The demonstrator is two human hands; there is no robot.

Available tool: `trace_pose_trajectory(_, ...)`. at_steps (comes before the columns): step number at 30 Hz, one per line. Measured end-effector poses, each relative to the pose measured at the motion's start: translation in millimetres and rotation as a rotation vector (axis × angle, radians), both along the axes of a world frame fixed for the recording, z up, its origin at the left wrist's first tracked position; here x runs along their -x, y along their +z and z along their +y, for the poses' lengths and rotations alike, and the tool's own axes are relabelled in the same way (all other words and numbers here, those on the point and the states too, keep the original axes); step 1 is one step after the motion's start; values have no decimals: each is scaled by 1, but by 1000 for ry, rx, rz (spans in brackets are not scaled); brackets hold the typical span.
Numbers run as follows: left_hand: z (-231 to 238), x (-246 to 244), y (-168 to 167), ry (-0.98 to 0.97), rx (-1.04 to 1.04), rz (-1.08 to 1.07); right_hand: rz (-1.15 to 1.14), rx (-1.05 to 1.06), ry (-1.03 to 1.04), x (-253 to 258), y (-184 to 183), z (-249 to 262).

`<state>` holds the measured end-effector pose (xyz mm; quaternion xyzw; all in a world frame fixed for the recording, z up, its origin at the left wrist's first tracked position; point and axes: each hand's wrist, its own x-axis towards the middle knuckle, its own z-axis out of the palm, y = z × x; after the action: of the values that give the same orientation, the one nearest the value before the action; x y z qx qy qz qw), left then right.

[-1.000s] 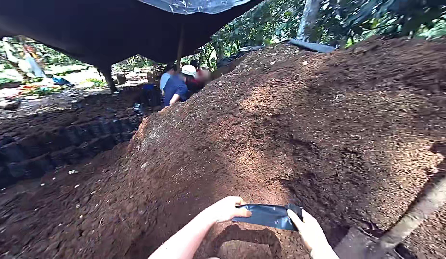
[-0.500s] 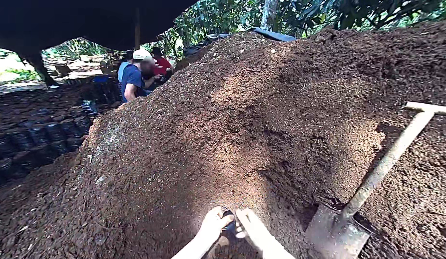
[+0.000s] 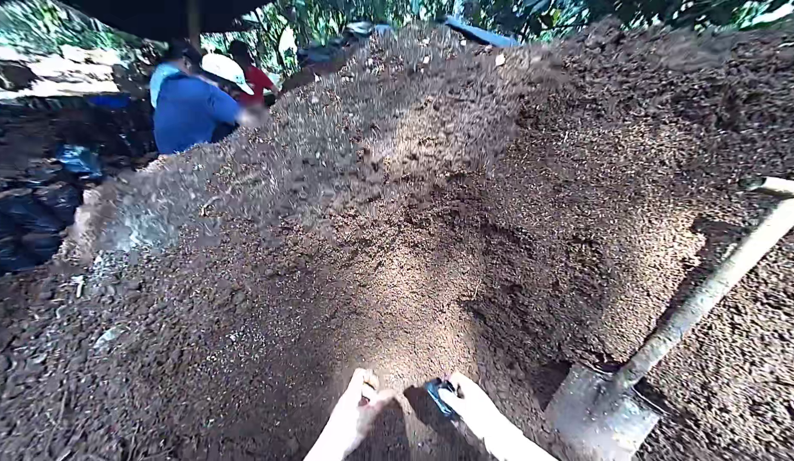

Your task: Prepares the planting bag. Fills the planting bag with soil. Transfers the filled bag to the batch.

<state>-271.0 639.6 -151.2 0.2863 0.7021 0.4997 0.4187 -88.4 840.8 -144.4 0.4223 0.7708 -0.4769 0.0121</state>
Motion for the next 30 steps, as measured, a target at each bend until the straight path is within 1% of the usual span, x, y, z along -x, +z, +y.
trace_pose_trajectory(3, 15, -16, 0, -9, 140, -295, 10, 4, 109, 28, -2, -31)
trace_pose_trajectory(5, 23, -18, -9, 67, 102, -383, 12, -30, 170, 42, -7, -49)
trace_pose_trajectory(6, 26, -18, -15, 103, 67, -370, 12, -58, 182, 44, -11, -54)
trace_pose_trajectory(7, 27, -16, -19, 118, 45, -318, -2, -94, 168, 45, -15, -56)
trace_pose_trajectory(8, 27, -12, -22, 123, 55, -223, -30, -142, 139, 44, -18, -55)
trace_pose_trajectory(10, 20, 1, -27, 77, 124, 42, -199, -232, 124, 43, -16, -44)
trace_pose_trajectory(12, 12, 6, -29, -62, 173, 250, -421, -297, 220, 44, -14, -37)
trace_pose_trajectory(14, 7, 0, -31, -241, 227, 441, -562, -332, 370, 52, -12, -35)
trace_pose_trajectory(16, 5, -4, -32, -410, 318, 532, -595, -315, 536, 64, -5, -25)
trace_pose_trajectory(17, 4, -4, -32, -464, 345, 554, -580, -316, 623, 76, 5, -17)
trace_pose_trajectory(18, 3, -3, -31, -494, 363, 565, -504, -363, 684, 92, 20, -8)
trace_pose_trajectory(19, 1, -2, -30, -493, 364, 560, -388, -454, 713, 113, 43, 0)
trace_pose_trajectory(23, -15, 9, -25, -333, 286, 440, 201, -995, 644, 224, 140, 33)
trace_pose_trajectory(24, -20, 14, -23, -291, 276, 417, 285, -1070, 624, 255, 158, 45)
trace_pose_trajectory(25, -27, 20, -21, -243, 265, 408, 323, -1113, 605, 281, 168, 55)
trace_pose_trajectory(27, -43, 34, -18, -130, 222, 421, 255, -1123, 549, 318, 166, 69)
trace_pose_trajectory(30, -72, 49, -18, 32, 146, 455, 19, -1057, 513, 330, 141, 66)
